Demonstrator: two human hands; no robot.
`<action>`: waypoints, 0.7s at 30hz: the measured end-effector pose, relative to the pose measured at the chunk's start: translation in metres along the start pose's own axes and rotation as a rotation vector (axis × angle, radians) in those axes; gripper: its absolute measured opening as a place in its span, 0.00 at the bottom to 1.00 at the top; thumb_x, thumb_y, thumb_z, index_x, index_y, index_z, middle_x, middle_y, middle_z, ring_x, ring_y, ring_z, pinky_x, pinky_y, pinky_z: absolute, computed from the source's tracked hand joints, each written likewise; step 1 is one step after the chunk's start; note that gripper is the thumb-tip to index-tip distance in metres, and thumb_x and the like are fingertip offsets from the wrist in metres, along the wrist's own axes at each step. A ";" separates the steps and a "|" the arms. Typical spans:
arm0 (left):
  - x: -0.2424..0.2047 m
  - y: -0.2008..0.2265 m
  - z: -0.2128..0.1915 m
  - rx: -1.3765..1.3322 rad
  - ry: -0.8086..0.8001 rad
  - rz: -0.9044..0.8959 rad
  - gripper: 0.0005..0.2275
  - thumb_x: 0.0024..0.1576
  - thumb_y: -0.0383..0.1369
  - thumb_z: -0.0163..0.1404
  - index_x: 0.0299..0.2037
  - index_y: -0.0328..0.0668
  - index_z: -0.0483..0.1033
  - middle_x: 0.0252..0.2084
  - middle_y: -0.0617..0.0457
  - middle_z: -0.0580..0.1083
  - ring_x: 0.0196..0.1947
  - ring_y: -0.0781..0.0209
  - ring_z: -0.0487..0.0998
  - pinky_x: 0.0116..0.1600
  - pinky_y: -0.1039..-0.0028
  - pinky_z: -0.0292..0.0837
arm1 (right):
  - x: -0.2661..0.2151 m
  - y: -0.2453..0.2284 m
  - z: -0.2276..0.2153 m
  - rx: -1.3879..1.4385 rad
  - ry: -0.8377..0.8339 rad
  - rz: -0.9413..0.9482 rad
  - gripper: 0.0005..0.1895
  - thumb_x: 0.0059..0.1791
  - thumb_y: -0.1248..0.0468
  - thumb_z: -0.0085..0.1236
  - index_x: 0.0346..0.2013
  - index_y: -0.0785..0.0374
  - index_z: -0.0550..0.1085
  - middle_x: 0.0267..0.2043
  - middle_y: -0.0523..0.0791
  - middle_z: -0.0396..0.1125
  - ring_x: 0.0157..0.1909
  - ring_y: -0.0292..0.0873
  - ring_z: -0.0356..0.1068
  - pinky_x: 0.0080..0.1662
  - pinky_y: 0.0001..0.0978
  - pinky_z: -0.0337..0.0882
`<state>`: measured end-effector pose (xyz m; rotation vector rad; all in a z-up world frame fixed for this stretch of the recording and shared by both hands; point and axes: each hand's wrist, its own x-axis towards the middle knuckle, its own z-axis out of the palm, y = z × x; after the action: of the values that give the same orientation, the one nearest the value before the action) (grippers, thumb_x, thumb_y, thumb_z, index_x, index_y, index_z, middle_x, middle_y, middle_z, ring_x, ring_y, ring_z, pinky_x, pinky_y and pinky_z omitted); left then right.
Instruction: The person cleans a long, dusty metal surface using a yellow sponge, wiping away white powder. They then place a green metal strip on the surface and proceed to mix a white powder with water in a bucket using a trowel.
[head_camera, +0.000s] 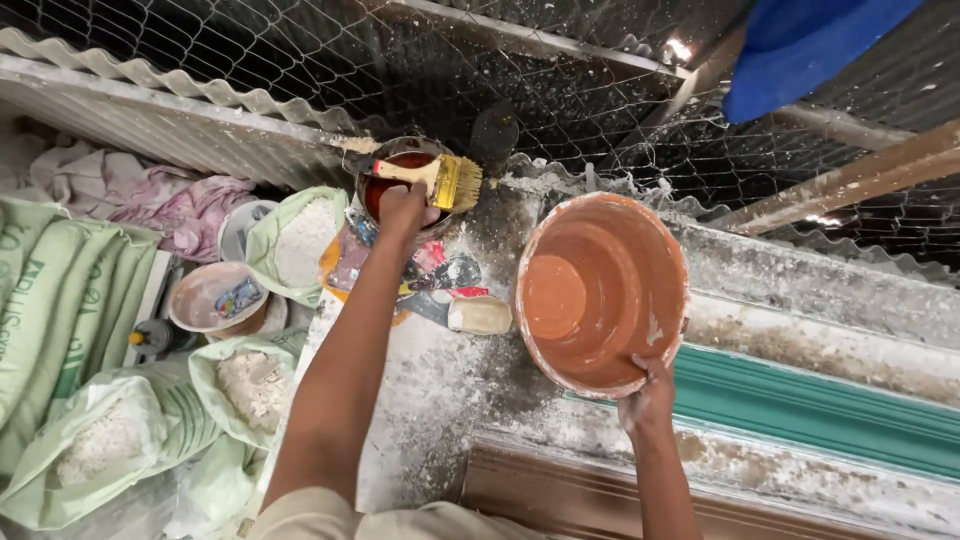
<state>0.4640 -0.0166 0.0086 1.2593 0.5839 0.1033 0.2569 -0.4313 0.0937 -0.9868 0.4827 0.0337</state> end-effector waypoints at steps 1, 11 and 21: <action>0.027 -0.015 0.005 -0.122 0.029 -0.115 0.12 0.62 0.36 0.55 0.44 0.32 0.73 0.36 0.48 0.76 0.22 0.64 0.75 0.27 0.72 0.76 | 0.003 0.002 0.001 0.009 0.003 -0.004 0.34 0.47 0.70 0.41 0.70 0.57 0.57 0.67 0.48 0.61 0.68 0.52 0.62 0.67 0.51 0.62; 0.013 0.081 -0.014 0.509 0.102 0.384 0.14 0.57 0.40 0.62 0.40 0.33 0.81 0.32 0.49 0.81 0.30 0.57 0.81 0.37 0.66 0.75 | -0.020 -0.013 -0.004 -0.007 0.029 -0.071 0.35 0.47 0.71 0.38 0.71 0.56 0.57 0.69 0.48 0.60 0.69 0.53 0.61 0.68 0.53 0.60; -0.030 0.103 -0.006 1.209 -0.010 0.403 0.23 0.55 0.43 0.59 0.60 0.47 0.73 0.41 0.37 0.79 0.42 0.34 0.79 0.46 0.50 0.75 | -0.025 -0.015 0.016 0.026 0.062 -0.076 0.33 0.49 0.71 0.38 0.70 0.57 0.57 0.69 0.48 0.59 0.69 0.53 0.61 0.69 0.53 0.61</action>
<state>0.4604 0.0100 0.1127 2.5457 0.3493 0.0757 0.2442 -0.4217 0.1231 -0.9820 0.5010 -0.0715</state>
